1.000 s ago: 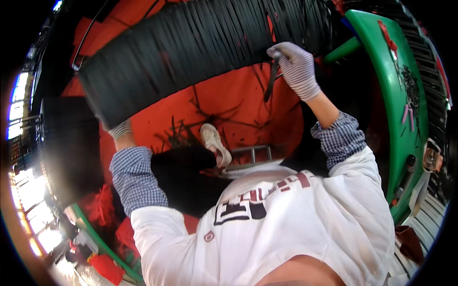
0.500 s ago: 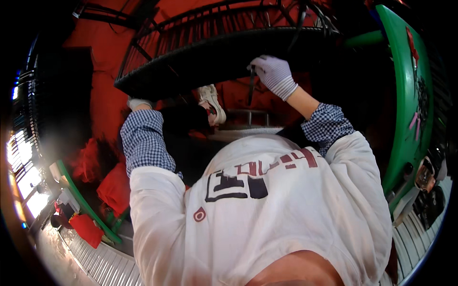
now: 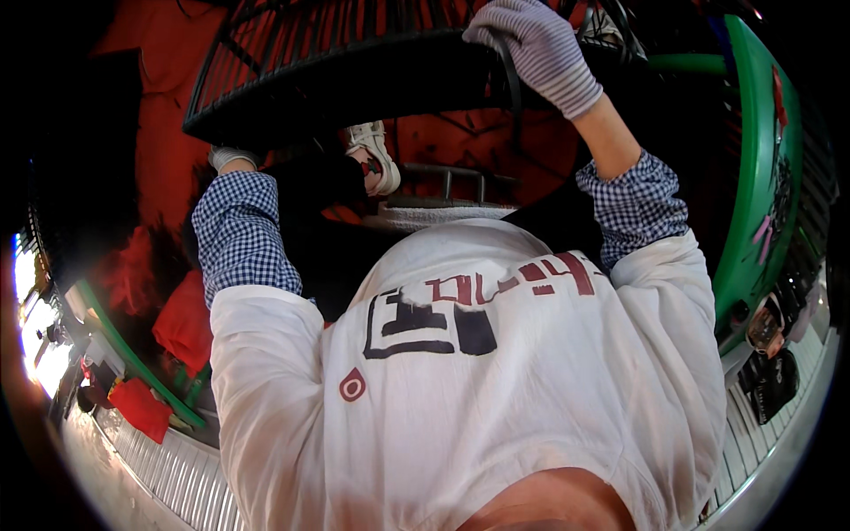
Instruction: The person weaves black plastic strips through a metal chair frame. They pull the strips tight, use pliers to cut the excess material, and secure the strips to the frame with a pneumatic staple gun.
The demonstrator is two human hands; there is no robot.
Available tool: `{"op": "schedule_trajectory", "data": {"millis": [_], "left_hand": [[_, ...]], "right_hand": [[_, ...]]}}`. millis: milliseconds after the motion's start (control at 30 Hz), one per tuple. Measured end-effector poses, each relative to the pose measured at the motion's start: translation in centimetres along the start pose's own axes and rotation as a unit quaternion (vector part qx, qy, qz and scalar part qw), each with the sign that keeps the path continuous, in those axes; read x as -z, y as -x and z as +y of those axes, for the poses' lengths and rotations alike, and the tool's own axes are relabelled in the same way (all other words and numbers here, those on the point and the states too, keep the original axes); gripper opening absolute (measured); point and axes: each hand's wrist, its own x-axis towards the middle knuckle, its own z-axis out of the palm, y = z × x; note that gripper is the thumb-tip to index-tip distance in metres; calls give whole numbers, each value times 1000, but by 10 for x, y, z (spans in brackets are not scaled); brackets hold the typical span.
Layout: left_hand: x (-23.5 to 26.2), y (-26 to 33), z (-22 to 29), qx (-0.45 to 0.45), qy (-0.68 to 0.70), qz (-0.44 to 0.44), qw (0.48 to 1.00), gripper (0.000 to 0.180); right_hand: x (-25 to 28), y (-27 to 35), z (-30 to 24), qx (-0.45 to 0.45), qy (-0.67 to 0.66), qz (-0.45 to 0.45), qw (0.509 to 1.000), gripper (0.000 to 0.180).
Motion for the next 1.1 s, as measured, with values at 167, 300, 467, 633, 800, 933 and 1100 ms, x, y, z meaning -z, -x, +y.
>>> {"op": "schedule_trajectory", "data": {"millis": [167,300,467,633,800,933,1100], "left_hand": [[-2,-8,-2,4,-9,2,1000,53],[-5,-13,-1,2,-10,4,1000,50],[-8,-17,-1,0,-15,5,1000,46],[-11,-20,0,-2,-20,10,1000,43],[-13,-21,5,-7,-24,14,1000,40],[-9,-23,7,-11,-33,25,999,37],[5,-22,9,-13,-50,53,997,34]], "right_hand": [[-12,-5,29,-110,-141,-31,983,3],[-18,-9,31,-133,-160,-50,977,5],[-23,-9,29,-164,-190,-58,966,6],[-26,-12,25,-168,-230,-38,958,7],[-32,-10,35,-186,-204,-36,960,8],[-40,-9,31,-225,-170,-55,958,10],[-54,6,32,-302,-100,-153,936,14]]}}
